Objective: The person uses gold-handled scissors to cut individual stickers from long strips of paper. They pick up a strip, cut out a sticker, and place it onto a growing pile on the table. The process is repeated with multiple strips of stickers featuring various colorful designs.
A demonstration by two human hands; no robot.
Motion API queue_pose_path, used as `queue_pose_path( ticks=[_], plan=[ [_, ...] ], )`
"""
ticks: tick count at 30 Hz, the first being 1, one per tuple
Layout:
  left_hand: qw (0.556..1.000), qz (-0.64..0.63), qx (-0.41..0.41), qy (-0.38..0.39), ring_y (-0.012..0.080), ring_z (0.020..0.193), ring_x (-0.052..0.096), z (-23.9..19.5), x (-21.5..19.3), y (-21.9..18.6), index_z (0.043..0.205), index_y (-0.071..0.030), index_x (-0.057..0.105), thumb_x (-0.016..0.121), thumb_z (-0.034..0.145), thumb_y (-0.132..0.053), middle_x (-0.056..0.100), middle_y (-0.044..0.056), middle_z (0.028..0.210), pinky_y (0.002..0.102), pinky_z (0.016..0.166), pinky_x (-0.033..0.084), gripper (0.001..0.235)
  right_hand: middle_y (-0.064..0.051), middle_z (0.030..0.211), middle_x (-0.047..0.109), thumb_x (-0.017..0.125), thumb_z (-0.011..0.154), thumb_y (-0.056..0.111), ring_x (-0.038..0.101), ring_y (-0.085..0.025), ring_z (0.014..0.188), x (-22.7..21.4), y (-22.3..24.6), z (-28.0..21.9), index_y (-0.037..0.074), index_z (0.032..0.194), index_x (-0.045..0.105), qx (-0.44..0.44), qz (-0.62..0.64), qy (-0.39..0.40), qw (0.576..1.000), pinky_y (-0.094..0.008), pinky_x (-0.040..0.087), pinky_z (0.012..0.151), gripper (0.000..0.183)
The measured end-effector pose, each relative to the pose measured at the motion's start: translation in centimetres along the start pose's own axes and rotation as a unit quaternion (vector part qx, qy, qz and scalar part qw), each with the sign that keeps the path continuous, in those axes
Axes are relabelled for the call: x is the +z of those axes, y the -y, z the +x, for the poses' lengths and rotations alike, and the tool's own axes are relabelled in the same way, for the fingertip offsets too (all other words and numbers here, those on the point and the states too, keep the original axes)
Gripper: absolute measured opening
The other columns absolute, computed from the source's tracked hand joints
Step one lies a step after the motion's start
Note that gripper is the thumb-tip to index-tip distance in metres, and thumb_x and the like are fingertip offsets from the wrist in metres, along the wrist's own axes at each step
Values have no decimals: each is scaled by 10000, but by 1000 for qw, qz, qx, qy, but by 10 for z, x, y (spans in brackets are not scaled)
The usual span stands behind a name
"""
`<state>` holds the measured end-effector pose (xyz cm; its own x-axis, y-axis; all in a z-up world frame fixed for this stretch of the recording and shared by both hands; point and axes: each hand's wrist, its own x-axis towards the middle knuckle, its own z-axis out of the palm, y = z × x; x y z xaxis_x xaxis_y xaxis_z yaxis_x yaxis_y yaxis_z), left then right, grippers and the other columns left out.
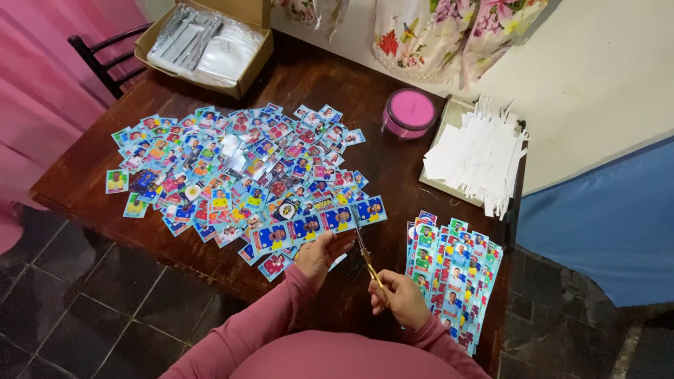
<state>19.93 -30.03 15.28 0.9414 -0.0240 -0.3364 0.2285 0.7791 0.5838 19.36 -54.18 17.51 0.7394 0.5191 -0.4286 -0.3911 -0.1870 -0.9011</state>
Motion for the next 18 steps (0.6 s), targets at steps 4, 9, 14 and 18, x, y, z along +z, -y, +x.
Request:
queue_pose_path(
  ticks=[4,9,14,18],
  plan=[
    [1000,3,-2,12,343,1282,621,0,-1,-1,1318,123,563,444,1037,-222,639,251,1360,472,1136,460,460,-51,685,647,648,978,197,637,-116,573,3,2,-1,-3,914,665,9,-6,-14,1000,-270,571,538,210],
    [1000,-3,-6,17,348,1297,612,1,-2,-2,1331,125,550,431,1034,-206,629,254,1375,476,1145,451,460,-39,708,641,640,966,153,635,-109,586,7,4,-2,-5,922,661,6,4,-21,1000,-267,566,533,165],
    [1000,-18,-15,20,351,1302,609,3,-2,3,1330,125,548,428,1026,-191,631,253,1377,476,1145,448,455,-41,704,636,645,957,139,630,-106,583,7,-1,-2,-5,921,665,14,7,-34,999,-264,564,530,150],
    [999,-31,-19,12,366,1294,611,3,-1,7,1312,118,552,437,1024,-183,633,252,1364,495,1134,459,431,-44,663,631,685,950,169,616,-106,552,7,3,-4,-7,889,664,24,7,-45,999,-268,549,505,188]
  ],
)
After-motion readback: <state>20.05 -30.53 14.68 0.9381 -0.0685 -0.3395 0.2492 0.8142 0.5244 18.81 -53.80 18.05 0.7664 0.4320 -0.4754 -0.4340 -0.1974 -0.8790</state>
